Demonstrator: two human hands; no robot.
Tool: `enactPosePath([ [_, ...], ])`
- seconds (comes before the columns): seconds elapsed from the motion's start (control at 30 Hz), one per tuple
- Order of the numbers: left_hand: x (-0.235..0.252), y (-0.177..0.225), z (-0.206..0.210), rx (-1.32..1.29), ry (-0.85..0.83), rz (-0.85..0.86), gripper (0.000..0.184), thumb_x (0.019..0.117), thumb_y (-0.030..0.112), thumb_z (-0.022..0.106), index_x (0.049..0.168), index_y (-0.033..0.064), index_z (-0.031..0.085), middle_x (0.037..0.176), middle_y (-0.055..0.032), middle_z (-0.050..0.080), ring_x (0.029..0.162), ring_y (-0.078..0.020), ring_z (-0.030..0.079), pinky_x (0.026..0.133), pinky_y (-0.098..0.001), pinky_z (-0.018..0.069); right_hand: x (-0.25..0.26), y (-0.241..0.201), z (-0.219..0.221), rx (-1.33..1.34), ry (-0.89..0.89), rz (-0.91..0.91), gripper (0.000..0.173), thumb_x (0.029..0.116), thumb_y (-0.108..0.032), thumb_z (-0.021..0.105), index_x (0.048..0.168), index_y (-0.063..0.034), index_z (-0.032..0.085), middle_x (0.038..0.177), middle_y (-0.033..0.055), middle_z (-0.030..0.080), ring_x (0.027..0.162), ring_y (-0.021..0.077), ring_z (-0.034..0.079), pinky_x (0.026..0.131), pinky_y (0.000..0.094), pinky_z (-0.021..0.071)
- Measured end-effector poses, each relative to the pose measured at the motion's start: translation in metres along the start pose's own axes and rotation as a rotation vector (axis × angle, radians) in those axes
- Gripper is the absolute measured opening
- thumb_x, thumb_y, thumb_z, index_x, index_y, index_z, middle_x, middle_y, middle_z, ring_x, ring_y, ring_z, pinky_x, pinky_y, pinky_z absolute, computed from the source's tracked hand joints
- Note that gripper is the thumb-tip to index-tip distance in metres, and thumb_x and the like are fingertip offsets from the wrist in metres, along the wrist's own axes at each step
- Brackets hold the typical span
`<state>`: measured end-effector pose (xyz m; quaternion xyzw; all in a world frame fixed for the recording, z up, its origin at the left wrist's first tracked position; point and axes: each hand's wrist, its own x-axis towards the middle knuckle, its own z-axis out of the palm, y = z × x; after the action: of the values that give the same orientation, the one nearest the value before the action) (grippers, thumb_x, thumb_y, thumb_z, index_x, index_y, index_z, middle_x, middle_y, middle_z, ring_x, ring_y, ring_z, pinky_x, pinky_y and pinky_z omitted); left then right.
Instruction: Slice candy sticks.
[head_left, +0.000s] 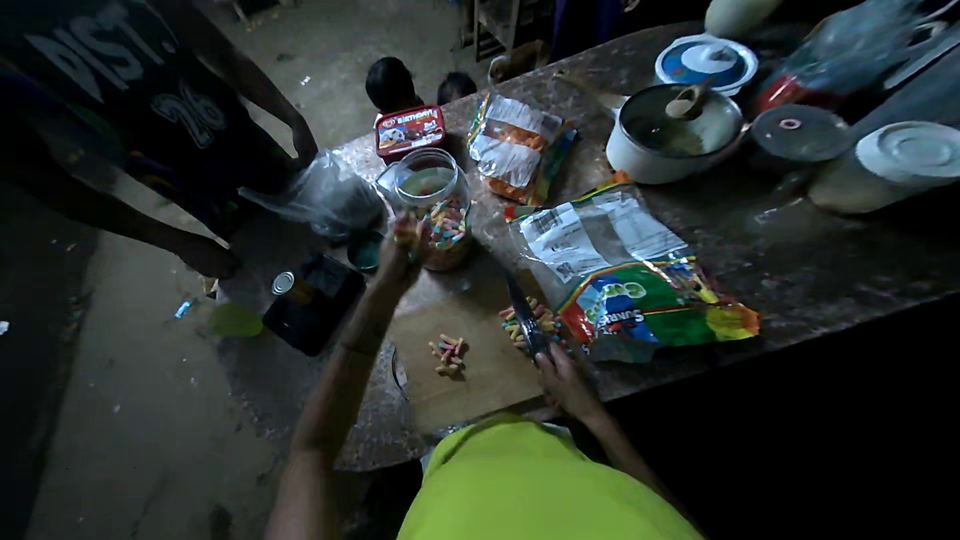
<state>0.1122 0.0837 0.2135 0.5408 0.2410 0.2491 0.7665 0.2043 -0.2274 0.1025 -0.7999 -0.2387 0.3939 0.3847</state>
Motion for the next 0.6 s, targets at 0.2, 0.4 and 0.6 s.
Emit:
enactPosePath([
  [0.2, 0.11, 0.111, 0.024, 0.984, 0.132, 0.41, 0.037, 0.1062, 0.028, 0.055, 0.104, -0.0061, 0.068, 0.087, -0.0136, 0.069, 0.074, -0.019, 0.067, 0.076, -0.0385, 0.0574, -0.005, 0.002, -0.004, 0.022, 0.107, -0.067, 0.041, 0.1108, -0.02, 0.043, 0.142, 0.0059, 0.049, 0.108, 0.0228, 0.068, 0.083, 0.0283, 0.069, 0.078, 0.0472, 0.0587],
  [0.4, 0.145, 0.083, 0.031, 1.462, -0.22, 0.3, 0.032, 0.1013, 0.017, 0.063, 0.12, -0.0088, 0.063, 0.116, -0.0294, 0.066, 0.111, -0.0444, 0.065, 0.101, -0.0588, 0.0475, -0.011, 0.0, -0.009, 0.165, 0.126, -0.012, 0.039, 0.1125, -0.019, 0.038, 0.144, 0.0043, 0.043, 0.087, 0.015, 0.064, 0.053, 0.0166, 0.059, 0.049, 0.034, 0.0538],
  [0.6, 0.15, 0.075, 0.022, 1.276, -0.311, 0.259, 0.024, 0.1001, 0.004, 0.06, 0.122, -0.0069, 0.064, 0.113, -0.0232, 0.068, 0.099, -0.0304, 0.068, 0.093, -0.0474, 0.054, -0.014, 0.002, -0.015, 0.147, 0.097, 0.017, 0.04, 0.1129, -0.02, 0.037, 0.146, 0.0012, 0.041, 0.085, 0.0124, 0.065, 0.051, 0.0145, 0.058, 0.047, 0.0312, 0.0523],
])
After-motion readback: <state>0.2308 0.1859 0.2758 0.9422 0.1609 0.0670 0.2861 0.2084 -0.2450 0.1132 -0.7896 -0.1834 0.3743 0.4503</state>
